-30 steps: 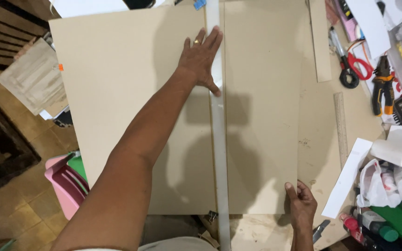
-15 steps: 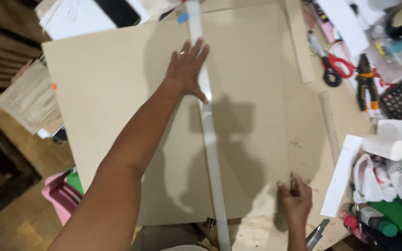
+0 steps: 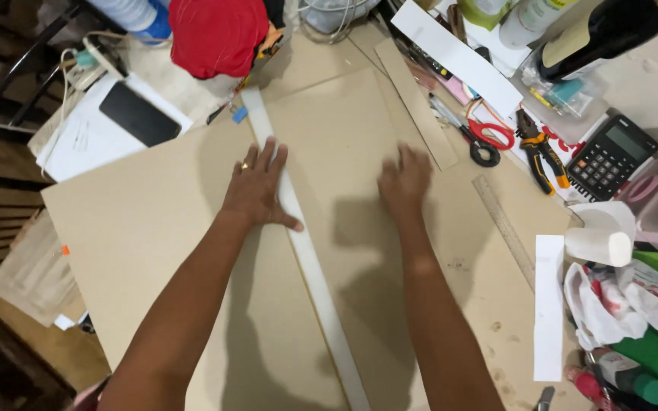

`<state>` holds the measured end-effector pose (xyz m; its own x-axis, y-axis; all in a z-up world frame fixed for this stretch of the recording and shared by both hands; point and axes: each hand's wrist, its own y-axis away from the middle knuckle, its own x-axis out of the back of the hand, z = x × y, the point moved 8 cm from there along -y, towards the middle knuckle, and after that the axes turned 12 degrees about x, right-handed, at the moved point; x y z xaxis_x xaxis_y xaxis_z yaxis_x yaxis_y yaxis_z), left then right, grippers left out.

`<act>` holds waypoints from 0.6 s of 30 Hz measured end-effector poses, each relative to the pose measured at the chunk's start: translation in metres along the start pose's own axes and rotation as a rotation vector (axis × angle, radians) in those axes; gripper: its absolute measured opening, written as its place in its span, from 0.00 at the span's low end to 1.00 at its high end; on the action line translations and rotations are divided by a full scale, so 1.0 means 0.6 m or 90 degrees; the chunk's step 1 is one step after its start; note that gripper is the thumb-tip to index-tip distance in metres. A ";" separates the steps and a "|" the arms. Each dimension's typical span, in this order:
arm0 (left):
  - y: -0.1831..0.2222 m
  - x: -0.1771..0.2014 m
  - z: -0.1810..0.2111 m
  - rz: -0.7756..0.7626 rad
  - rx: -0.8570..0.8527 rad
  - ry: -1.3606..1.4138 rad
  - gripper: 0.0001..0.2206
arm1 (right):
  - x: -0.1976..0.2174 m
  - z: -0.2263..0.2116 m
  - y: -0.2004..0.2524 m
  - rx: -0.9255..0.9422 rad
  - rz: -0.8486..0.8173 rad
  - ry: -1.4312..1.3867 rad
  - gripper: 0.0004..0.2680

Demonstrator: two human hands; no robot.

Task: Using a utility knife and a straight edge to cut large pieces of cardboard on a work table.

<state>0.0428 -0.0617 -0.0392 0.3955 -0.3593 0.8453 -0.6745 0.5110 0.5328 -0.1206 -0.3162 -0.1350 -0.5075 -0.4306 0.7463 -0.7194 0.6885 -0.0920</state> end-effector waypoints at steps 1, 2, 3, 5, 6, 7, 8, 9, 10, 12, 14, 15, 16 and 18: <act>-0.001 -0.001 0.002 0.000 -0.003 -0.003 0.73 | -0.013 -0.009 -0.035 -0.003 0.003 0.000 0.18; -0.004 -0.003 0.001 -0.007 0.001 -0.002 0.73 | -0.026 -0.014 -0.071 -0.035 -0.001 0.020 0.17; -0.006 -0.004 -0.002 -0.015 0.004 -0.001 0.73 | -0.040 -0.021 -0.107 -0.066 -0.004 0.041 0.16; -0.009 0.003 -0.005 -0.021 0.007 0.007 0.73 | -0.067 -0.004 -0.148 -0.123 0.027 0.006 0.15; -0.007 -0.001 -0.005 -0.033 0.009 0.018 0.72 | -0.078 0.013 -0.158 -0.180 0.053 -0.024 0.14; -0.009 0.000 -0.006 -0.038 0.008 0.022 0.72 | -0.065 -0.011 -0.158 -0.182 0.049 -0.018 0.14; -0.009 0.000 -0.008 -0.040 0.010 0.030 0.72 | -0.050 -0.034 -0.158 -0.203 0.063 -0.035 0.12; -0.009 0.001 -0.010 -0.042 0.012 0.038 0.72 | -0.036 -0.058 -0.156 -0.224 0.076 -0.051 0.09; -0.009 0.000 -0.013 -0.045 0.018 0.045 0.72 | -0.043 -0.061 -0.161 -0.220 0.069 -0.048 0.09; -0.007 0.005 -0.012 -0.027 0.001 0.059 0.71 | -0.047 -0.056 -0.161 -0.264 0.066 0.011 0.06; -0.008 0.004 -0.016 -0.027 0.002 0.071 0.71 | -0.048 -0.068 -0.163 -0.266 0.079 0.012 0.06; -0.007 0.004 -0.017 -0.025 -0.003 0.078 0.71 | -0.046 -0.073 -0.162 -0.272 0.097 0.012 0.05; -0.007 0.001 -0.021 -0.027 0.005 0.081 0.71 | -0.050 -0.068 -0.168 -0.268 0.090 0.011 0.05; -0.005 -0.001 -0.023 -0.021 -0.004 0.113 0.71 | -0.051 -0.058 -0.178 -0.265 0.073 0.084 0.05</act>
<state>0.0531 -0.0524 -0.0407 0.5217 -0.2329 0.8207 -0.6553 0.5066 0.5603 -0.0117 -0.3562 -0.1248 -0.4883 -0.2785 0.8271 -0.3964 0.9151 0.0742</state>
